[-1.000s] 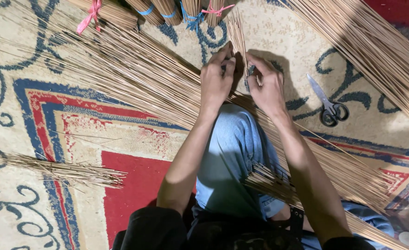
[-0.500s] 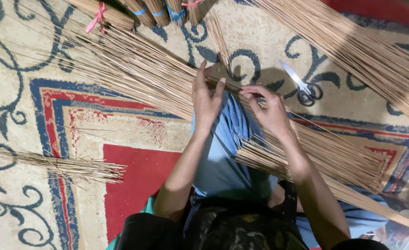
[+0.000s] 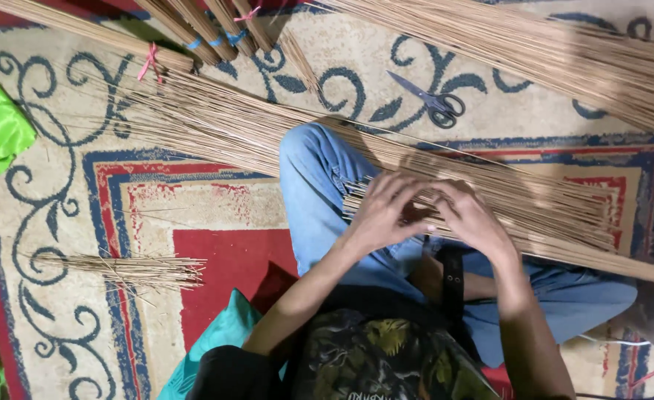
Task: Trimming and bundling wooden sticks to prepare them for broom assembly
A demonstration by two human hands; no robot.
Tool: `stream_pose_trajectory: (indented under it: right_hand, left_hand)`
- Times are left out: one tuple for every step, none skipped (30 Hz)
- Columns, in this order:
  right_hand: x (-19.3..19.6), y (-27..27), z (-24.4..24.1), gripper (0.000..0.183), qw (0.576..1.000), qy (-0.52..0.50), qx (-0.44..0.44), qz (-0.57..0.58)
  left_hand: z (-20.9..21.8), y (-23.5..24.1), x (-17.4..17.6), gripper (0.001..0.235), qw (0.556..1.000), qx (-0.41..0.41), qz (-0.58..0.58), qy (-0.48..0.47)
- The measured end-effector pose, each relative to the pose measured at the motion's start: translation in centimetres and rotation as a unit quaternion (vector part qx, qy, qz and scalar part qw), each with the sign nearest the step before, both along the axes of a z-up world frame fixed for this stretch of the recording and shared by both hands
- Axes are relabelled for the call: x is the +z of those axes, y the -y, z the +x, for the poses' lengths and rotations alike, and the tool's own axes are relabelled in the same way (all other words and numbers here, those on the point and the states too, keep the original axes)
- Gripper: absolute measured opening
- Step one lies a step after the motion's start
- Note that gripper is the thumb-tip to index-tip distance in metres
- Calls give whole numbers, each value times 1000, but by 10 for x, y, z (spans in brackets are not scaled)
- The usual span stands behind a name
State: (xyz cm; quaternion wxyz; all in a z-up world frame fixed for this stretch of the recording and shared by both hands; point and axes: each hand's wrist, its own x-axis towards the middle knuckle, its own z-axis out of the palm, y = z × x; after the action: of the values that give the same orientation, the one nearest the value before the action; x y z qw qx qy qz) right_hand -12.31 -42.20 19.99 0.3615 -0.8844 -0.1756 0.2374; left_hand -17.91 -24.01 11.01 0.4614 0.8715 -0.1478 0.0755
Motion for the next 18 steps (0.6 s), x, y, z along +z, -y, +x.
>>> stream_pose_trajectory:
  right_hand:
    - [11,15,-8,27,1000,2,-7,5]
    - [21,31,-16,35,998,8,4,-69]
    - [32,46,-23,47,990,12,14,-142]
    - [41,57,-29,47,990,14,3,-137]
    - [51,67,-35,62,983,-8,15,-181]
    - [60,79,-42,78,973,-31,27,-225]
    - [39,97,-48,78,975,-30,15,-220]
    - [17,113,-53,86,951,-23,42,-306]
    - [-5,127,-57,95,919,-18,69,-388]
    - [-13,130,-55,95,921,-22,61,-383]
    - [-21,133,-52,62,910,-36,48,-411]
    - [-29,136,-48,34,897,-48,37,-439]
    - [-37,139,-52,34,899,-52,33,-435]
    - [-43,144,-49,27,896,-34,23,-441]
    - [-49,147,-45,27,894,-16,13,-448]
    - [-56,154,-47,27,894,-16,12,-447]
    - [-63,161,-47,28,893,-4,0,-450]
    - [-71,167,-51,30,891,5,-10,-455]
  left_hand:
    - [-4,7,11,78,1000,-7,5,2]
    - [-6,14,22,94,995,-80,48,-35]
    - [-7,22,32,112,981,-153,91,-72]
    - [-6,32,31,112,979,-163,97,-69]
    - [-4,43,29,109,972,-169,151,-58]
    - [-3,55,27,106,962,-176,204,-45]
    - [1,64,19,106,959,-187,209,-41]
    - [6,71,11,76,950,-192,243,-46]
    - [11,77,3,46,939,-196,277,-51]
    - [12,83,-35,46,936,-205,282,-51]
    - [12,86,-74,28,933,-184,301,-66]
    - [12,89,-113,18,931,-161,318,-80]
    - [8,87,-93,18,928,-167,322,-81]
    - [11,86,-73,18,927,-159,328,-85]
    - [15,85,-52,18,927,-152,333,-88]
    - [17,87,-37,18,926,-152,334,-87]
    - [19,89,-22,20,926,-143,337,-89]
    - [19,90,-8,23,926,-136,339,-93]
